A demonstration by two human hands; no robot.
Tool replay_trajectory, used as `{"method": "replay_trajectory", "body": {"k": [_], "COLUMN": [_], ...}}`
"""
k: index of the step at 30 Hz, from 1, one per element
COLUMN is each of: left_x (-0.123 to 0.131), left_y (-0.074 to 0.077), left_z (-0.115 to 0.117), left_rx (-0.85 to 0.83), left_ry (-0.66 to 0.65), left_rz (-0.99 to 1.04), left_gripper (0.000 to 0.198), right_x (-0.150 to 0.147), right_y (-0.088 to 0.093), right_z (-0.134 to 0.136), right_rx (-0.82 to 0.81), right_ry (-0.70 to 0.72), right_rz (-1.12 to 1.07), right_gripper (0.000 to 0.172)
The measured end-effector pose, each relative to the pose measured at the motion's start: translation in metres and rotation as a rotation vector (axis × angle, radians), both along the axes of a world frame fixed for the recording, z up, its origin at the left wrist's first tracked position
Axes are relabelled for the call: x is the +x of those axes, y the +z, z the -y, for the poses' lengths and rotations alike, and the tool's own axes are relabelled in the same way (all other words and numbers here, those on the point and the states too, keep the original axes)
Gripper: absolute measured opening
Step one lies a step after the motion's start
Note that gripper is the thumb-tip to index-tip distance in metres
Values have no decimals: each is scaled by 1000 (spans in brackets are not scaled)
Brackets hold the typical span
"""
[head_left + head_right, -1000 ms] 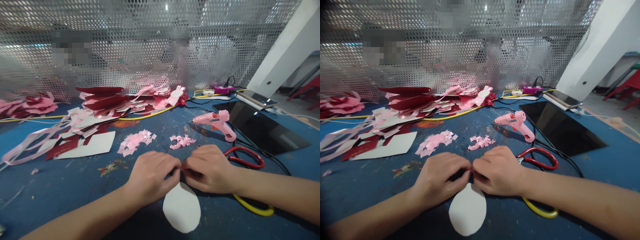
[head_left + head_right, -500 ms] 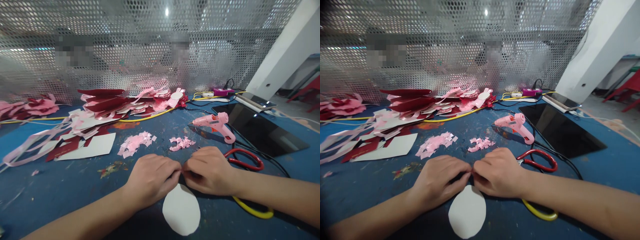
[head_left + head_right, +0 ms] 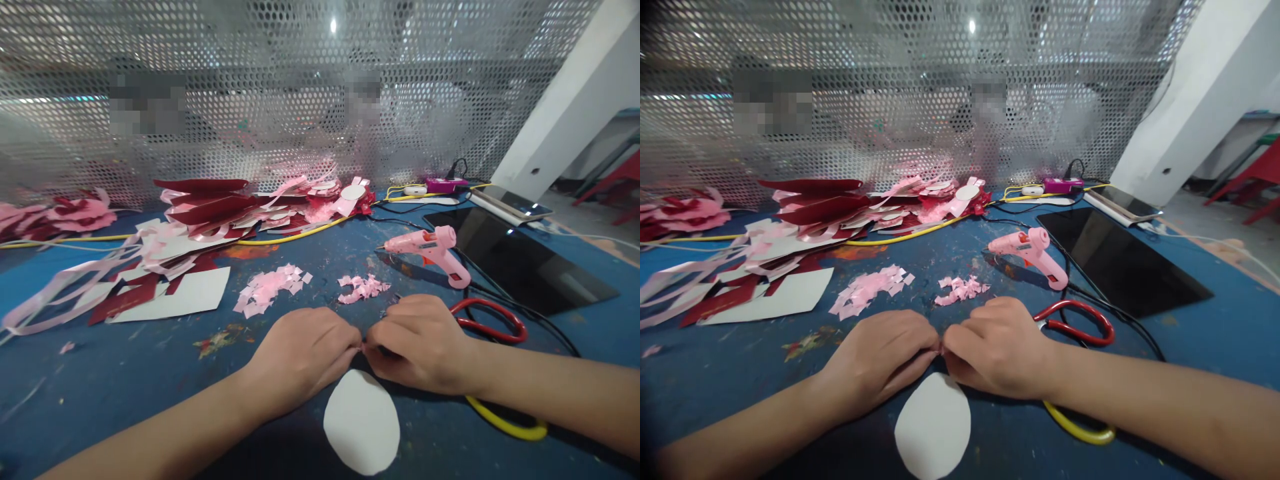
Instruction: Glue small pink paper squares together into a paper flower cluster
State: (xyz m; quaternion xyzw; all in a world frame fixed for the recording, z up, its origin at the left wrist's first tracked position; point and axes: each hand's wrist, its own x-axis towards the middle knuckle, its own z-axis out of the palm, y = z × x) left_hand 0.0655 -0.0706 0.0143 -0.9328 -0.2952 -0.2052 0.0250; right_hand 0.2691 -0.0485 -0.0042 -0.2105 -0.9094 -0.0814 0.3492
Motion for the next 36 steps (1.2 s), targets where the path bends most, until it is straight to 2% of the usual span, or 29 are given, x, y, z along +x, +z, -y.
{"method": "replay_trajectory", "body": {"k": [7, 14, 21, 36], "left_x": [-1, -4, -2, 1], "left_y": [-1, 0, -1, -5], "left_z": [0, -2, 0, -1], "left_rx": [92, 167, 243, 173], "left_ry": [-14, -53, -28, 57], "left_rz": [-18, 6, 20, 37], "left_gripper": [26, 19, 12, 11], "right_x": [-1, 0, -1, 0], "right_y": [-1, 1, 3, 3], "right_z": [0, 0, -1, 0], "right_rx": [-1, 1, 10, 43], "right_ry": [-32, -27, -14, 9], "right_rz": [-23, 1, 18, 24], "right_gripper": [23, 25, 27, 33]}}
